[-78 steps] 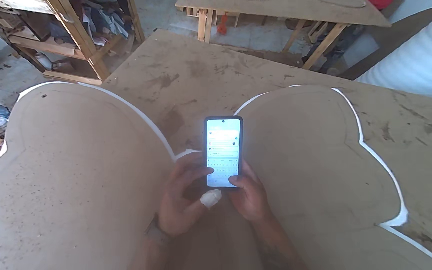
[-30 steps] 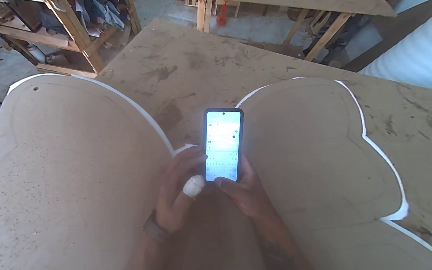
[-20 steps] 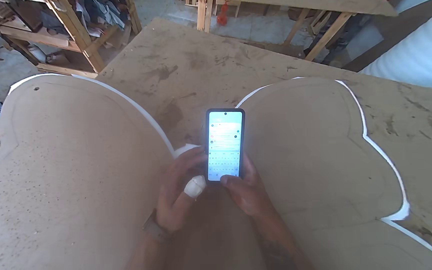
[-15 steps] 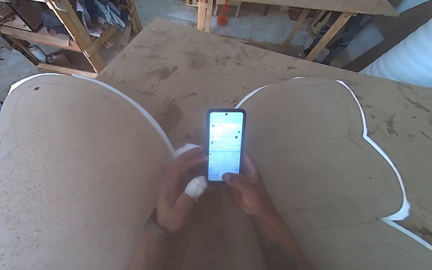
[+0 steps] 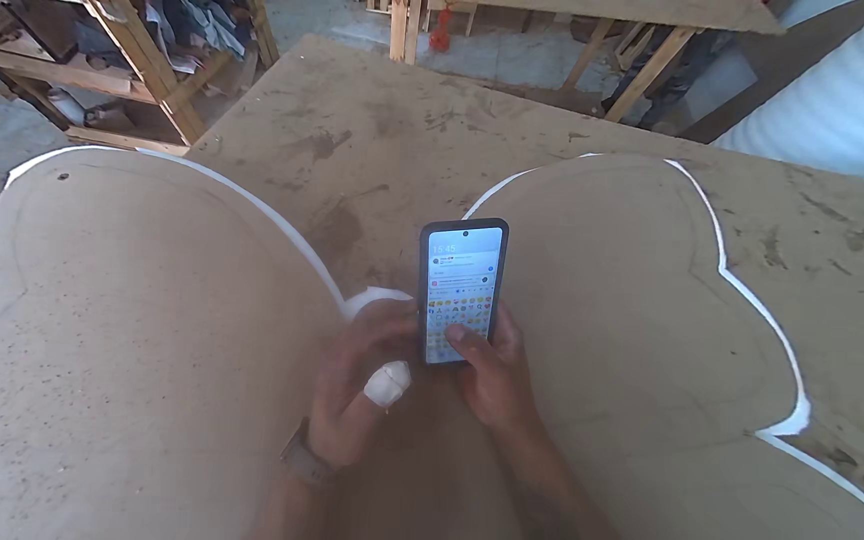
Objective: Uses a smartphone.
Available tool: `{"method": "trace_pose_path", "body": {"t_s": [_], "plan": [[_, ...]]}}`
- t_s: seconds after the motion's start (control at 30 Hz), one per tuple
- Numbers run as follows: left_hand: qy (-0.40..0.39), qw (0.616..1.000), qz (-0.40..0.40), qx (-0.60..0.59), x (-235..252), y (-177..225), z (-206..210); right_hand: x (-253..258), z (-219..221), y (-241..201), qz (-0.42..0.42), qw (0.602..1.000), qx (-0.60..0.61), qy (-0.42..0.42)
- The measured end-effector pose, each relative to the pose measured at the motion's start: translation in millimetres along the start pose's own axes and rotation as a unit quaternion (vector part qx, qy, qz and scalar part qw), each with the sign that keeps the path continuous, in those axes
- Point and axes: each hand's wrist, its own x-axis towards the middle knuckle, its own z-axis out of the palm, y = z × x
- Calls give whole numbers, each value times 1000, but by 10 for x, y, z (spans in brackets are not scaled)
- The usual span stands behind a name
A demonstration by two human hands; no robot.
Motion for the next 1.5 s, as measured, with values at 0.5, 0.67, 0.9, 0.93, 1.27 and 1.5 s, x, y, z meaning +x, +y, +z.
{"method": "trace_pose_path", "body": {"t_s": [0.5,0.67,0.9,0.93,1.27,1.5], "plan": [[38,994,-7,100,8,19,46,-37,60,2,-13,997,-64,-42],[28,998,-1,60,-2,12,29,-34,43,5,-13,998,-54,-23],[21,998,24,61,-19,20,25,-35,46,7,-32,999,-31,-3],[21,998,26,60,-21,22,25,-35,55,3,-30,999,-31,1],[23,998,29,60,-1,37,29,-33,70,-10,-23,999,-37,9],[27,998,19,46,-20,12,25,-42,15,13,-10,1000,-17,-24]]}}
